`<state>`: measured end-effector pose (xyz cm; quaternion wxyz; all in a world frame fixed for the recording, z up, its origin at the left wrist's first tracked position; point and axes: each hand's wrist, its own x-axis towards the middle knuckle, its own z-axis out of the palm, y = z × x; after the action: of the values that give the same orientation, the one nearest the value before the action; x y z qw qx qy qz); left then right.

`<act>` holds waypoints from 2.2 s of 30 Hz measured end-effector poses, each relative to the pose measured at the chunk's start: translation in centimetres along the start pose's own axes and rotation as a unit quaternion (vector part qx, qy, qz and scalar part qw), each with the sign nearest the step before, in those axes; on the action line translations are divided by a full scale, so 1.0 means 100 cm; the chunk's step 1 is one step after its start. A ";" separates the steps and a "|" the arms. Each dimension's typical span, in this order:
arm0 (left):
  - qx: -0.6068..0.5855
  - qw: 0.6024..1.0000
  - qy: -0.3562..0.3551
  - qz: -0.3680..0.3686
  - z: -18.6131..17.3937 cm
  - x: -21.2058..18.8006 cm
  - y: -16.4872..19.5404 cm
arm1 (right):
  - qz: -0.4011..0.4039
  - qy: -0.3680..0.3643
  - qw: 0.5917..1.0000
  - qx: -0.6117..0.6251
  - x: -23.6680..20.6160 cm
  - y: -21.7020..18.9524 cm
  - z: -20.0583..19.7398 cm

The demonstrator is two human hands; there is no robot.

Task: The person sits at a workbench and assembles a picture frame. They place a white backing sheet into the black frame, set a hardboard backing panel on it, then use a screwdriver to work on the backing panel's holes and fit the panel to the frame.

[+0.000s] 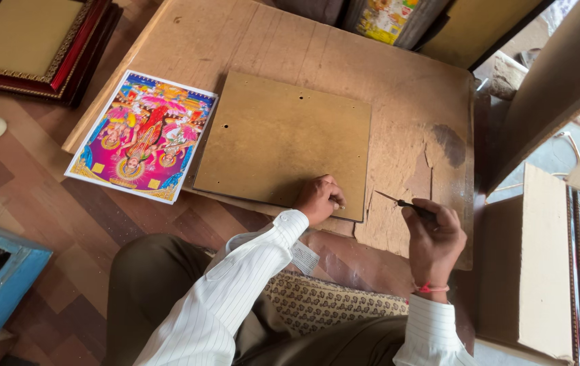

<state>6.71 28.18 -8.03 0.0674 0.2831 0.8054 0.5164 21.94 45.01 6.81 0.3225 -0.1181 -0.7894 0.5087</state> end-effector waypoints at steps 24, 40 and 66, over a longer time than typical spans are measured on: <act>0.038 0.999 -0.004 -0.001 -0.011 -0.009 0.024 | -0.118 -0.101 0.970 -0.188 -0.006 -0.012 0.056; 0.048 0.999 0.004 0.000 -0.011 -0.011 0.026 | -0.094 -0.092 0.978 -0.164 -0.007 -0.010 0.056; 0.054 0.998 0.008 0.004 -0.013 -0.012 0.029 | -0.045 -0.130 0.986 -0.096 0.007 0.004 0.058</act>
<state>8.28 27.41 -5.12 0.0432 0.2851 0.8317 0.4745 17.75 41.31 5.16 0.2268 -0.0461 -0.8743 0.4267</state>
